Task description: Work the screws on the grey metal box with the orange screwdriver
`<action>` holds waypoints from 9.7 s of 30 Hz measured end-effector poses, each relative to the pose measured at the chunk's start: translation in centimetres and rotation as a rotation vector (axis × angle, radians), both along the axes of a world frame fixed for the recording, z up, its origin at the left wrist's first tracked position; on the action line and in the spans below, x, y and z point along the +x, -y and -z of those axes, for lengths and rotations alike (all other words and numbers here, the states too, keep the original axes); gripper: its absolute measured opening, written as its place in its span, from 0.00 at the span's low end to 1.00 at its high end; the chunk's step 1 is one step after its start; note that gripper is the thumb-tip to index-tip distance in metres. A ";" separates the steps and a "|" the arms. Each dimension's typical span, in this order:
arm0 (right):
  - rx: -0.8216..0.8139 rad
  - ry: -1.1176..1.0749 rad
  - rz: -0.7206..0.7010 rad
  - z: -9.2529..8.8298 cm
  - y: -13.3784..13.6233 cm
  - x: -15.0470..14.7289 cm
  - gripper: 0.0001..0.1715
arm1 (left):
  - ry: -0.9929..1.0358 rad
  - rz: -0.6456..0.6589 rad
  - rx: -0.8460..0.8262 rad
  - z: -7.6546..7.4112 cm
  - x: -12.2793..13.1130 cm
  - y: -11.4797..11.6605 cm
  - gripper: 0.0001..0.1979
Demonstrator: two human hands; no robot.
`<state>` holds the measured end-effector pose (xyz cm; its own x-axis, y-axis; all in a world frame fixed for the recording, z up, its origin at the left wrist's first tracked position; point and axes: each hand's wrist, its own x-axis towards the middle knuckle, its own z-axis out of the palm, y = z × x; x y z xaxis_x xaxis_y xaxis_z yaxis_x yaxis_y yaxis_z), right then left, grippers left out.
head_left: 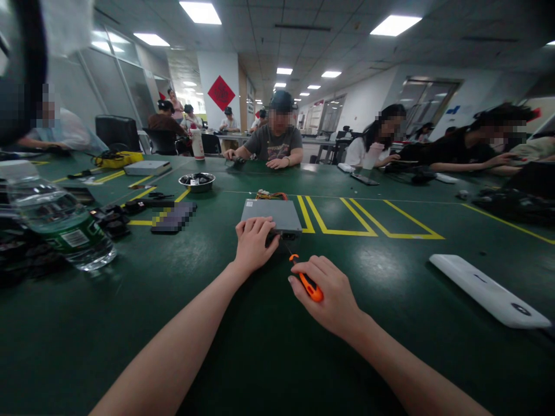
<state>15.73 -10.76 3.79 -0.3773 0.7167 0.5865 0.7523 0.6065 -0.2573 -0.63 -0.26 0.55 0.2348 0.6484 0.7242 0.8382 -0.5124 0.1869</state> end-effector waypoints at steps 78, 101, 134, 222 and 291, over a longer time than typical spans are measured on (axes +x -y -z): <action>0.047 0.102 0.135 -1.0 0.8 1.9 0.05 | 0.018 0.020 0.022 0.3 -0.1 -0.2 0.10; -0.026 -0.076 0.208 -0.9 0.4 2.3 0.09 | 0.246 0.062 0.054 0.5 -0.1 -0.8 0.09; 0.043 0.013 0.158 -1.0 0.2 2.4 0.12 | 0.187 0.028 0.125 -0.2 -0.5 -0.4 0.05; 0.123 0.108 0.099 -0.6 0.9 1.4 0.10 | -0.032 0.012 0.004 0.0 0.0 0.1 0.16; 0.506 -0.034 -0.066 1.8 -1.3 0.9 0.15 | -0.009 0.031 0.014 0.0 0.0 0.1 0.15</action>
<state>16.62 -9.43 2.02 -0.3867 0.3150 0.8667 0.7044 0.7075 0.0571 -0.61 -0.41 0.50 0.2610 0.6304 0.7311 0.8238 -0.5403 0.1718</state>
